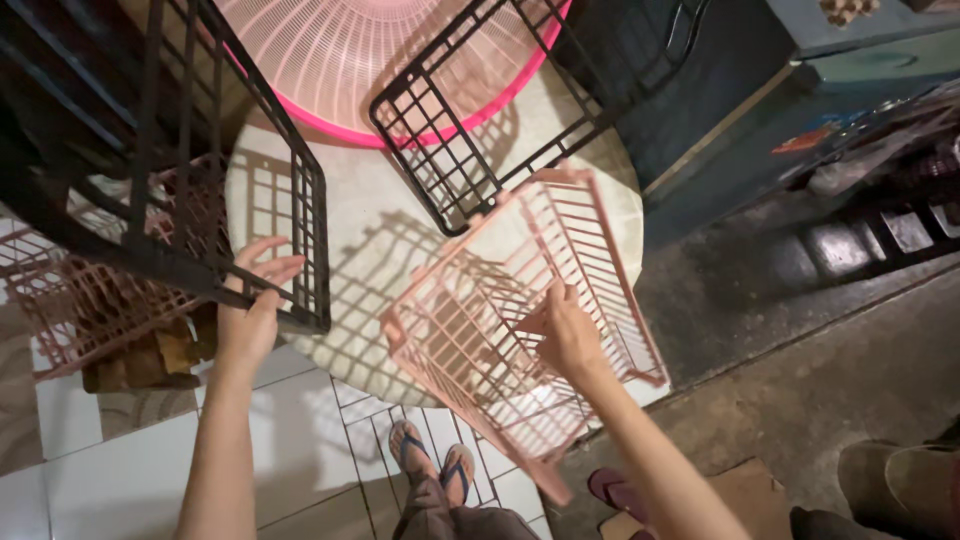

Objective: The person assembles a metal rack by connecting black and pink wireframe panels. They align the panels, insert small fasteners into the joints, and secure each connection by hand. The assembled rack is placed on a cushioned surface in a tiled room.

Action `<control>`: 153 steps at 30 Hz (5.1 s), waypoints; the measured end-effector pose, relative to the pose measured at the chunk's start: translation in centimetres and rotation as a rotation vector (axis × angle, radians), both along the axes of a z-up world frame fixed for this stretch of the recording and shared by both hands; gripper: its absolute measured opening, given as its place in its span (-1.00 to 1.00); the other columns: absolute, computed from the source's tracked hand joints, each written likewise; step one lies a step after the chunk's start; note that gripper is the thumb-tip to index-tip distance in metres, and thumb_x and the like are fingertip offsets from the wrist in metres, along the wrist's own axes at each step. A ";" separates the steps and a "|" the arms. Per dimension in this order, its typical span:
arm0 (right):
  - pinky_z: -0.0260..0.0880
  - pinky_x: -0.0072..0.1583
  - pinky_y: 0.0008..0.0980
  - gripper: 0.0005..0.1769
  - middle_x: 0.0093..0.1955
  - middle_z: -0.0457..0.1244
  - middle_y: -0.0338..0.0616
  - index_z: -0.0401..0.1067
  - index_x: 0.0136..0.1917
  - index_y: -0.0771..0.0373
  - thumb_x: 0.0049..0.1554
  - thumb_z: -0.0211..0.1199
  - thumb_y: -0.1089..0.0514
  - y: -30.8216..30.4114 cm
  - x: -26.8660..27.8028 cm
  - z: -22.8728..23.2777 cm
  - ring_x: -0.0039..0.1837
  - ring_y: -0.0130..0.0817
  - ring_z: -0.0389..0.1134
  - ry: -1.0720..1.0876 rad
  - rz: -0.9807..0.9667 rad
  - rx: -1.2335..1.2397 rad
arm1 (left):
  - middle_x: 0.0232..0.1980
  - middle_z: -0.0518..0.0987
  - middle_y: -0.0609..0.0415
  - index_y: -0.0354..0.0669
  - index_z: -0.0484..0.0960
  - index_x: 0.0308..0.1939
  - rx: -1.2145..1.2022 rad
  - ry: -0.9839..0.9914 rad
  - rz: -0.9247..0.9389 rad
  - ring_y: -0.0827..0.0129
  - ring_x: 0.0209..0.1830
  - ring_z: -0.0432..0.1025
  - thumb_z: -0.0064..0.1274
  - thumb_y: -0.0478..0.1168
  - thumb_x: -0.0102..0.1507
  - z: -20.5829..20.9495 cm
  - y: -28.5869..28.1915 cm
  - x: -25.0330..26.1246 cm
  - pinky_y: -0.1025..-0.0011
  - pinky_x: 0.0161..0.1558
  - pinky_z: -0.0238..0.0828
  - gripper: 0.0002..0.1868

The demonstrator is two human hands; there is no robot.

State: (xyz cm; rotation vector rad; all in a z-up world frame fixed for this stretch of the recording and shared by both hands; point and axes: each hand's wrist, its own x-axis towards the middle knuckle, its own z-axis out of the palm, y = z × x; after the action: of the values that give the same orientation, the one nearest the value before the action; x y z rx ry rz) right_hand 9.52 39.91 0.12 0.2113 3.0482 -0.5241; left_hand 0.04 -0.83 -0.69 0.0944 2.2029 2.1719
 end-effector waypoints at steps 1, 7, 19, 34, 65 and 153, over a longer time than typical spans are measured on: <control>0.47 -0.05 0.01 -0.16 0.13 0.19 0.28 0.10 0.26 0.39 -0.25 0.41 0.44 -0.2 -0.9 0.7 0.05 0.27 0.38 -0.047 0.026 0.045 | 0.20 0.60 -0.14 -0.19 0.37 0.37 0.014 0.022 -0.002 0.16 0.35 0.46 -0.47 -0.58 0.12 -0.2 -0.2 0.0 0.40 0.23 0.36 -0.26; 0.47 -0.17 0.02 -0.38 0.11 0.20 0.26 0.18 0.20 0.31 -0.02 0.45 0.20 -2.8 -6.6 3.6 -0.06 0.20 0.44 -0.059 0.214 0.311 | 0.20 0.56 -0.13 -0.31 0.40 0.33 0.062 0.094 0.017 0.16 0.34 0.44 -0.47 -0.62 0.02 -1.8 -1.1 -0.8 0.32 0.35 0.34 -0.21; 0.50 -0.25 -0.24 -0.38 0.25 0.24 0.24 0.21 0.41 0.32 0.11 0.25 0.18 -7.2 -19.9 -6.2 -0.05 -0.12 0.49 -0.091 0.500 0.738 | 0.19 0.52 -0.09 -0.38 0.43 0.22 0.040 0.148 0.013 0.24 0.31 0.42 -0.47 -0.69 0.03 -2.7 -0.5 -1.0 0.31 0.45 0.24 -0.30; 0.41 0.02 -0.03 -0.23 0.39 0.15 0.20 0.11 0.52 -0.01 0.04 0.18 0.16 -7.0 -16.1 -6.1 0.29 0.03 0.31 0.076 0.611 0.587 | 0.31 0.48 -0.05 -0.34 0.35 0.36 0.077 0.009 0.097 0.27 0.39 0.37 -0.23 -0.53 0.36 -3.3 -0.2 1.8 0.33 0.41 0.26 -0.54; 0.24 0.36 -0.03 -0.23 0.47 0.10 0.10 0.29 0.37 0.20 -0.14 0.34 0.31 -14.8 -1.3 -4.6 0.45 0.35 0.09 -0.205 0.759 -0.207 | -0.13 0.40 -0.03 -0.19 0.29 -0.21 -0.226 0.181 0.019 0.17 0.33 0.44 -0.21 -0.65 0.15 -8.4 -1.5 2.9 0.40 0.18 0.28 -0.70; 0.46 0.04 -0.08 -0.24 0.17 0.32 -0.06 0.33 0.45 0.04 -0.03 0.18 0.35 -18.6 -1.8 -9.9 0.10 -0.01 0.42 -0.194 0.716 -0.018 | -0.22 0.70 -0.19 -0.31 0.68 0.00 -0.288 0.004 0.285 0.18 -0.29 0.60 0.11 -0.48 0.05 -11.0 3.8 4.6 0.32 -0.24 0.46 -0.59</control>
State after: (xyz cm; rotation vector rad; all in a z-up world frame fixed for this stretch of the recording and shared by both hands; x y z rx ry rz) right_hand 7.71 21.29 -9.73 -0.7508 2.6580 -0.4330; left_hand 4.69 2.95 -11.65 -0.2403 2.6440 1.9411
